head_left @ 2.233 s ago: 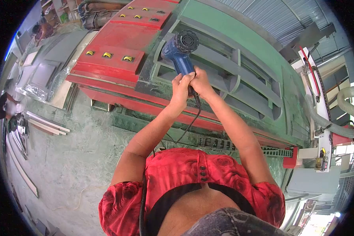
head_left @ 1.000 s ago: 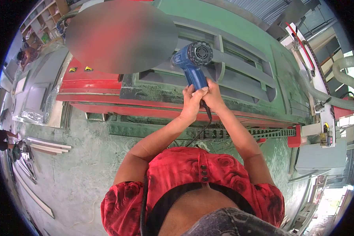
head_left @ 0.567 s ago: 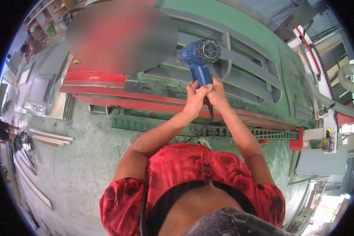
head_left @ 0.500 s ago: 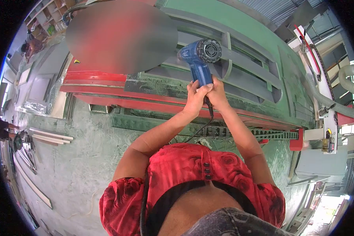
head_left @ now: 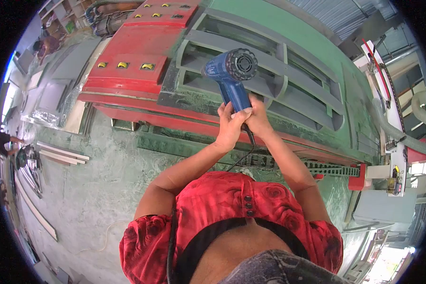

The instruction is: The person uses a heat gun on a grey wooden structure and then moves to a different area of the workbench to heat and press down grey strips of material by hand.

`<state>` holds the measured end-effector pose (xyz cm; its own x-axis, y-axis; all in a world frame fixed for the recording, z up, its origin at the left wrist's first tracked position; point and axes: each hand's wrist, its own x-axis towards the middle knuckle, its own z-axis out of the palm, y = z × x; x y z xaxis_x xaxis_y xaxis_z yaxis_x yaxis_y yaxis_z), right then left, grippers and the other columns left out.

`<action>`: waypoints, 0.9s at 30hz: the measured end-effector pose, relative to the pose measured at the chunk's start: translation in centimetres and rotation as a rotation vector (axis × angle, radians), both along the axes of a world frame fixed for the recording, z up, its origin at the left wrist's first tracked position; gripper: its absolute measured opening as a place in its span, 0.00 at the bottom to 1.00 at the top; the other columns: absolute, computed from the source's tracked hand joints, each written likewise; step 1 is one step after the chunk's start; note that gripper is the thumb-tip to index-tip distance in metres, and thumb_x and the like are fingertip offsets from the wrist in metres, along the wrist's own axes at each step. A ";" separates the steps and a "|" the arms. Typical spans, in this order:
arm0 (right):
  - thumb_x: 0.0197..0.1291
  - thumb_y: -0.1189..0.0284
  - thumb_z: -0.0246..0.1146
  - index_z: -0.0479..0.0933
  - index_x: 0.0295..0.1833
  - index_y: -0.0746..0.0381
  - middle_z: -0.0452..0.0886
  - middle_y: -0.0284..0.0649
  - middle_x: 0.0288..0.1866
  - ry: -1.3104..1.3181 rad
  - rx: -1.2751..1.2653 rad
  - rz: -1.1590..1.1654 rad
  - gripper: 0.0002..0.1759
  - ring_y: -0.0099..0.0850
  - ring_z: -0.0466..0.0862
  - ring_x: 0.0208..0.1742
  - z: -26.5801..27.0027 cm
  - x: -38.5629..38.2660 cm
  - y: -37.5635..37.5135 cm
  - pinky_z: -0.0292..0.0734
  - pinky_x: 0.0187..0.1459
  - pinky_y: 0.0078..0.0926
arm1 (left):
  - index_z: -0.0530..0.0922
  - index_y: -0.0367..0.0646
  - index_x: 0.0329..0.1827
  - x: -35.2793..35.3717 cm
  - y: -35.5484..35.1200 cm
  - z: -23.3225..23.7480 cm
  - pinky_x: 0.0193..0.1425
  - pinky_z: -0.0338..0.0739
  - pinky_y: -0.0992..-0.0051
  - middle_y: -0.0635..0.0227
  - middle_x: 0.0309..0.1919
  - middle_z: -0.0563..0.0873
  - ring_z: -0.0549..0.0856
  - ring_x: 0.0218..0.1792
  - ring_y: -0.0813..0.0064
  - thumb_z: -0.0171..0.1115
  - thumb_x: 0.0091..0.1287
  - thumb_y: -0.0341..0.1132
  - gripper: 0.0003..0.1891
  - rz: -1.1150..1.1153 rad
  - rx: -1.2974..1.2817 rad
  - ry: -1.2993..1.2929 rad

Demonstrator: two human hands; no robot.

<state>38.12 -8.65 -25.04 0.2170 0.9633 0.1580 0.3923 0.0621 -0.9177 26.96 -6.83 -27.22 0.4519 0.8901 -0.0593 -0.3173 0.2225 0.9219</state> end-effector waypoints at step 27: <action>0.50 0.67 0.62 0.72 0.42 0.66 0.80 0.44 0.33 -0.132 0.008 0.116 0.16 0.30 0.80 0.33 -3.0 -5.0 3.1 0.75 0.37 0.31 | 0.73 0.38 0.48 -4.3 2.6 -6.1 0.54 0.72 0.68 0.59 0.57 0.58 0.69 0.55 0.66 0.63 0.53 0.49 0.26 0.009 -0.183 -0.090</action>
<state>33.10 -5.50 -28.01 0.0816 0.9792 0.1859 0.4993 0.1212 -0.8579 22.65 -4.26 -33.31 0.4551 0.8721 -0.1799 -0.3991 0.3804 0.8343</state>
